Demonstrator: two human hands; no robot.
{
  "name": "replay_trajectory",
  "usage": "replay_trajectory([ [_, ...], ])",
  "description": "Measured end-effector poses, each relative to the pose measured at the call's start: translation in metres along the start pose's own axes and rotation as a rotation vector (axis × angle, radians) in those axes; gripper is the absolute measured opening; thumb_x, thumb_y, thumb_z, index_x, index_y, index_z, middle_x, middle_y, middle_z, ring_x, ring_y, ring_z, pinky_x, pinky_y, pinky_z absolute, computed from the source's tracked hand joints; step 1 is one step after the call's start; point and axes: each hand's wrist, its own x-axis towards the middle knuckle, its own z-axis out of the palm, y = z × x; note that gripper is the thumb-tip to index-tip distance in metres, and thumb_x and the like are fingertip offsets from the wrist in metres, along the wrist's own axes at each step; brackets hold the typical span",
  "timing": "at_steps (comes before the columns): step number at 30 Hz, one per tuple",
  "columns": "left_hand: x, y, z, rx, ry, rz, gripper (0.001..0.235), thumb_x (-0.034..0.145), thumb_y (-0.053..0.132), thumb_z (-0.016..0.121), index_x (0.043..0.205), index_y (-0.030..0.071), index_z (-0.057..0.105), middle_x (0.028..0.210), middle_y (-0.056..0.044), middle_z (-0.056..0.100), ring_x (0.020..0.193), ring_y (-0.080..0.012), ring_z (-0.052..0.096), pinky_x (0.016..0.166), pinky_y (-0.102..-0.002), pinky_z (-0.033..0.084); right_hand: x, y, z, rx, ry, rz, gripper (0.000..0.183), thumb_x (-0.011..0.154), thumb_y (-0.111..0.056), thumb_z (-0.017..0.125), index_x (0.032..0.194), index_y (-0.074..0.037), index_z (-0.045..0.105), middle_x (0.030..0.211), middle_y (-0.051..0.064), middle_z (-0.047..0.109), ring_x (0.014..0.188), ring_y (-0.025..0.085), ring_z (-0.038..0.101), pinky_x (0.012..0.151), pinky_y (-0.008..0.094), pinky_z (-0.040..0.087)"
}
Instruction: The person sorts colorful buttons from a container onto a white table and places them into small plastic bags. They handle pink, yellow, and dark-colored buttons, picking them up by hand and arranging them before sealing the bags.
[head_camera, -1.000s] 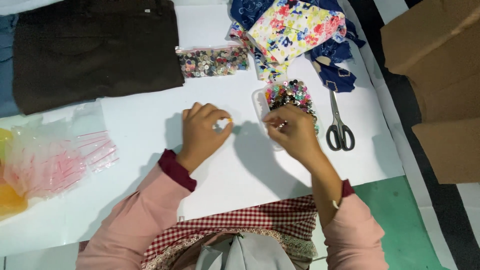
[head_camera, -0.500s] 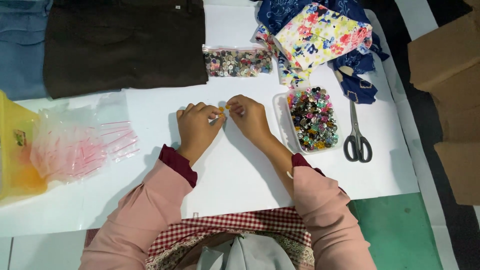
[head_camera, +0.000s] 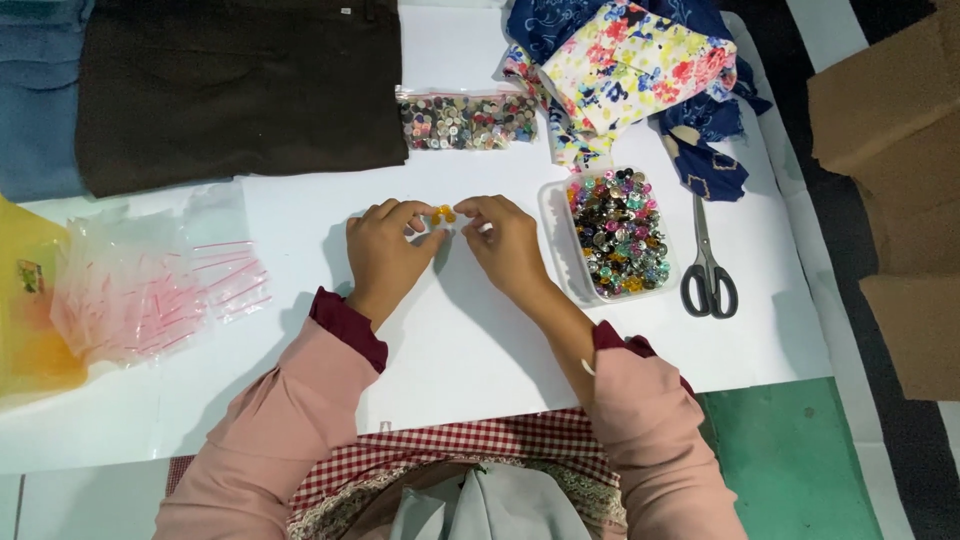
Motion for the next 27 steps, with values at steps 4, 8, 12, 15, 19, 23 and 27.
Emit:
replay_trajectory([
  [4,-0.001,0.024,0.000,-0.040,0.042,0.103,0.029,0.075,0.016,0.088,0.099,0.023,0.074,0.077,0.008,0.062,0.077,-0.0189,0.066,0.077,-0.038,0.045,-0.021,-0.025,-0.047,0.027,0.047,-0.018,0.029,0.084,0.009,0.074,0.109,-0.007,0.074,0.094,0.013,0.070,0.085,0.026,0.073,0.071,0.036,0.066],
  [8,-0.008,0.050,0.017,-0.132,-0.043,0.234,0.027,0.079,0.019,0.084,0.103,0.026,0.074,0.081,0.010,0.063,0.078,-0.0169,0.066,0.078,-0.036,0.046,-0.039,-0.019,-0.106,-0.060,0.072,-0.029,0.026,0.083,0.005,0.079,0.105,-0.008,0.078,0.090,0.014,0.072,0.081,0.030,0.073,0.068,0.036,0.065],
  [12,-0.009,0.096,0.025,-0.273,-0.135,0.330,0.020,0.082,0.016,0.081,0.100,0.022,0.075,0.080,0.006,0.061,0.077,-0.0201,0.063,0.077,-0.036,0.045,-0.055,-0.011,-0.162,-0.281,0.058,0.070,0.026,0.082,0.007,0.079,0.103,-0.007,0.079,0.083,0.014,0.072,0.075,0.029,0.071,0.062,0.038,0.062],
  [15,-0.007,0.126,0.037,-0.319,-0.166,0.393,0.016,0.082,0.019,0.078,0.097,0.023,0.073,0.082,0.005,0.058,0.080,-0.0204,0.060,0.078,-0.037,0.044,-0.063,-0.010,-0.188,-0.547,-0.063,0.242,0.016,0.087,-0.004,0.078,0.102,-0.008,0.079,0.082,0.013,0.073,0.075,0.029,0.072,0.065,0.040,0.063],
  [19,-0.009,0.153,0.068,-0.327,-0.189,0.425,0.013,0.081,0.019,0.079,0.092,0.022,0.073,0.082,0.005,0.051,0.079,-0.0192,0.054,0.076,-0.037,0.041,-0.075,0.011,-0.194,-0.714,-0.159,0.343,0.012,0.089,-0.015,0.073,0.097,-0.010,0.080,0.080,0.012,0.074,0.076,0.034,0.072,0.068,0.046,0.061],
  [23,-0.007,0.166,0.085,-0.174,-0.297,0.359,0.007,0.076,0.017,0.079,0.081,0.013,0.076,0.083,0.001,0.049,0.081,-0.0204,0.051,0.074,-0.038,0.036,-0.082,0.032,-0.192,-0.802,-0.229,0.393,0.012,0.085,-0.015,0.075,0.094,-0.013,0.083,0.075,0.010,0.073,0.070,0.029,0.073,0.062,0.039,0.059],
  [27,-0.007,0.172,0.093,-0.080,-0.372,0.279,0.009,0.076,0.017,0.079,0.077,0.008,0.076,0.080,-0.003,0.051,0.080,-0.0219,0.050,0.072,-0.039,0.033,-0.074,0.032,-0.192,-0.815,-0.276,0.407,0.016,0.085,-0.013,0.072,0.096,-0.011,0.084,0.075,0.014,0.072,0.069,0.030,0.072,0.057,0.039,0.059],
])
